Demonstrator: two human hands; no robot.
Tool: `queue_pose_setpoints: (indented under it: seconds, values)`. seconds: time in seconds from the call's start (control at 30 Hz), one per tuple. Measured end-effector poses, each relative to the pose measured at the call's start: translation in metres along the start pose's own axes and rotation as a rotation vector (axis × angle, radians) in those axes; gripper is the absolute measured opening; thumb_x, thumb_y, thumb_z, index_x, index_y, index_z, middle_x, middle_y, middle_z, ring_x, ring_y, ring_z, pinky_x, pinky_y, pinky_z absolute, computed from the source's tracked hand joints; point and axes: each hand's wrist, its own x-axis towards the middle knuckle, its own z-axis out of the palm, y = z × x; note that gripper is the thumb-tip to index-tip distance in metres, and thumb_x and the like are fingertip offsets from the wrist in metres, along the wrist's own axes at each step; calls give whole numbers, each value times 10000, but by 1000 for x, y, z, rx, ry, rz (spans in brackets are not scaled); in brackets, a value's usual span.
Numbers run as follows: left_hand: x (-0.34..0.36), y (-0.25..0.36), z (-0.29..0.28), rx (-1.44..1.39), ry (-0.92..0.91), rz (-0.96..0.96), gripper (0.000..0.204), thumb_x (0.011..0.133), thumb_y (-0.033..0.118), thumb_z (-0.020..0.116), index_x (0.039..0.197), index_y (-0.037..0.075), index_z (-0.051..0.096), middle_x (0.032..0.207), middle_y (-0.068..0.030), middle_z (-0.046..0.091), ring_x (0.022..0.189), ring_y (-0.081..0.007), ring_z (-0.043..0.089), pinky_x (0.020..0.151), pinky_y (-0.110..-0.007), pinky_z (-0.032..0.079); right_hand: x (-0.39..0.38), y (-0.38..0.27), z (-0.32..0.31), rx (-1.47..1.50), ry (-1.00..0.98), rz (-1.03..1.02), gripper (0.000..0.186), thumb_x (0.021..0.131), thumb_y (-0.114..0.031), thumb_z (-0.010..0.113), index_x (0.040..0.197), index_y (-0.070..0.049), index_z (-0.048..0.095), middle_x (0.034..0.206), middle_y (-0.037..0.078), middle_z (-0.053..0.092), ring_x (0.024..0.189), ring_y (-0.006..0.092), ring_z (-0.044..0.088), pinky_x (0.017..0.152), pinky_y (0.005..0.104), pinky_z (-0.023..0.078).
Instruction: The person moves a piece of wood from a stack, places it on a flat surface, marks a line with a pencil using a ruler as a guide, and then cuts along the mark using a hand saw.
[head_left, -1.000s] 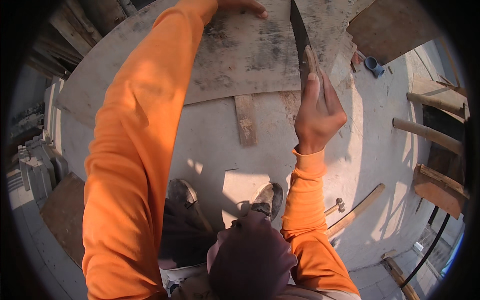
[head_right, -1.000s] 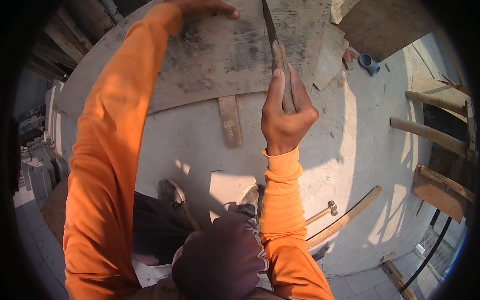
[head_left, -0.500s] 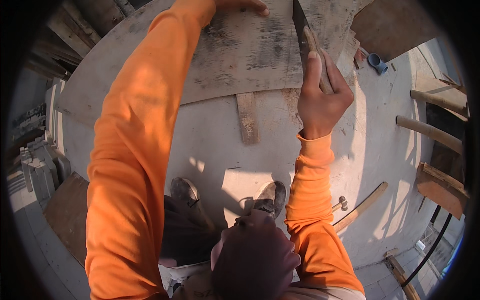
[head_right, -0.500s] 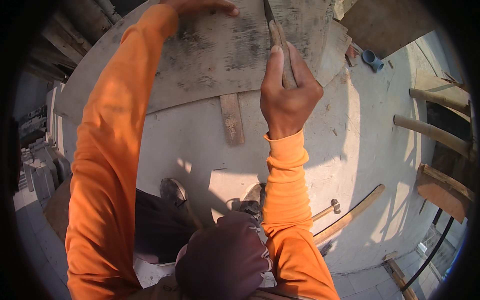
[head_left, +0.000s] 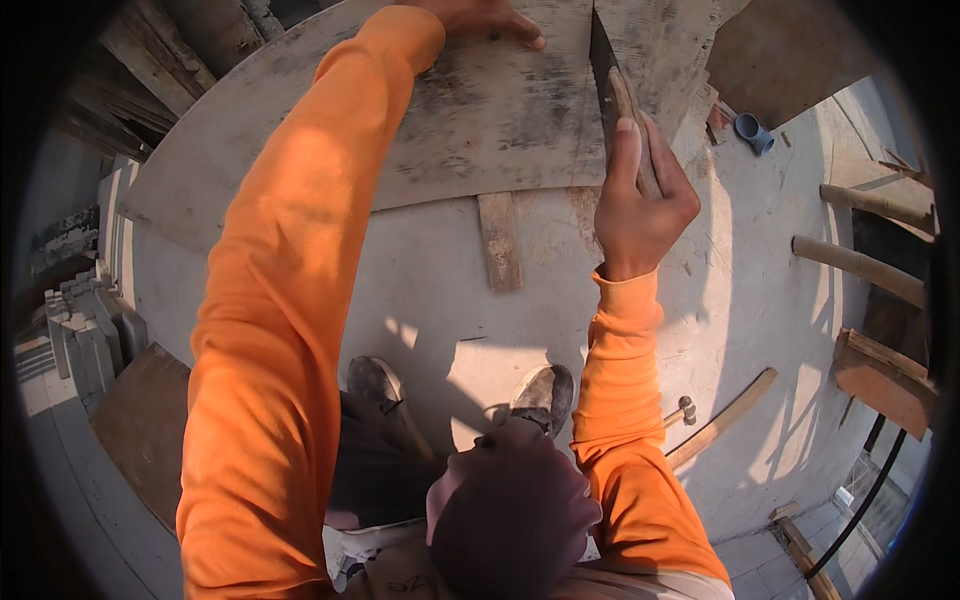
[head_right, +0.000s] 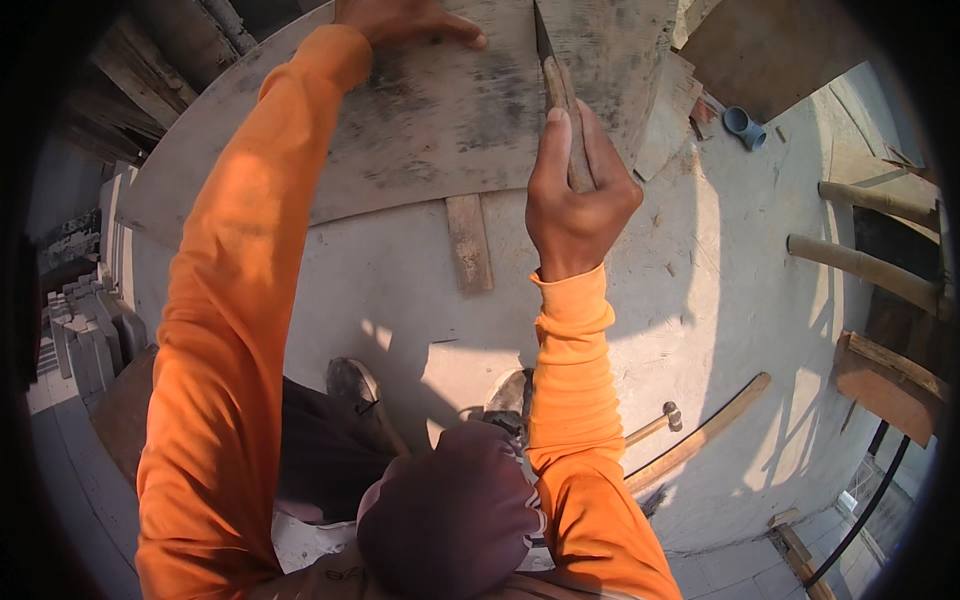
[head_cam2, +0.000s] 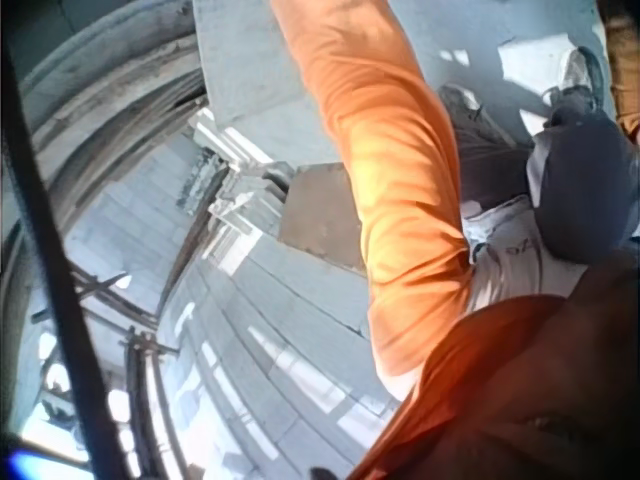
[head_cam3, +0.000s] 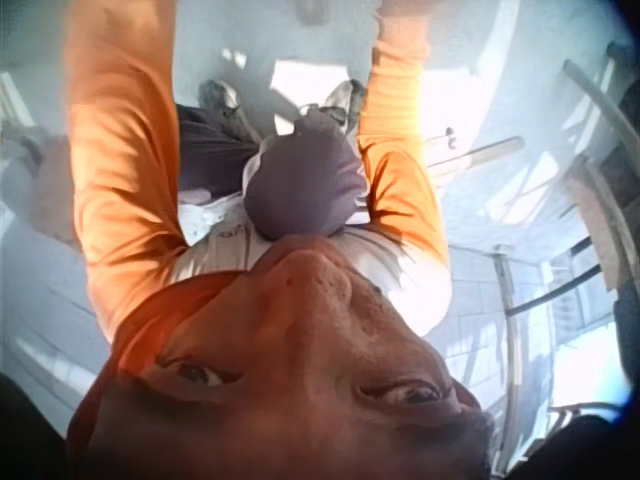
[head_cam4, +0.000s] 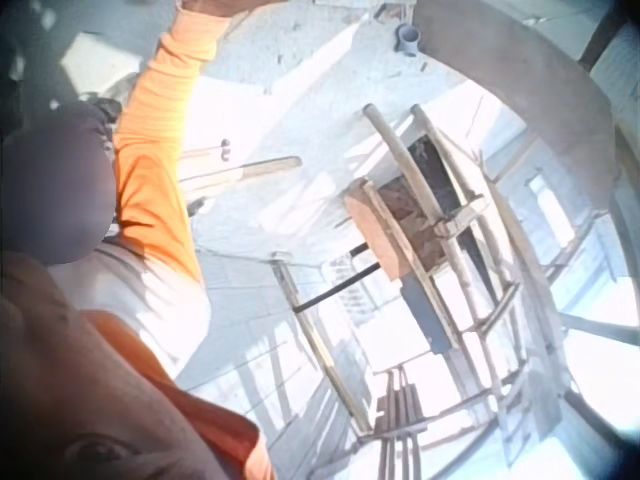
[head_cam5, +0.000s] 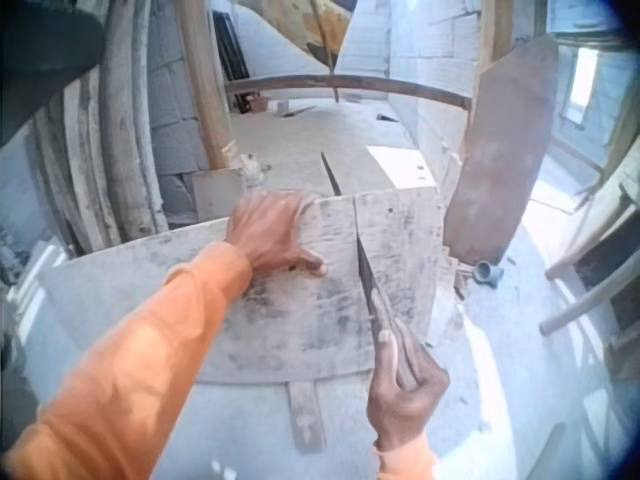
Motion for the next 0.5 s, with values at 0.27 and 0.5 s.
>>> queue_pose_setpoints:
  seconds: [0.27,0.5]
  values:
    - [-5,-16,14,26,-57,-58,791,523,525,933,1159,117,699,1059,-181,738,1053,-386,685,897,-518,514,-186,-37,-140,-234,-245,359,350,962,-3,602,1283,131,646,1089,233,767,950,251,771,838,326,590]
    - [0,-7,11,37,-18,-1,855,523,558,926,1222,129,686,1094,-181,735,1084,-387,674,922,-516,509,-13,-7,-18,5,-43,54,248,954,-52,674,1156,86,713,829,157,741,677,127,648,628,268,515]
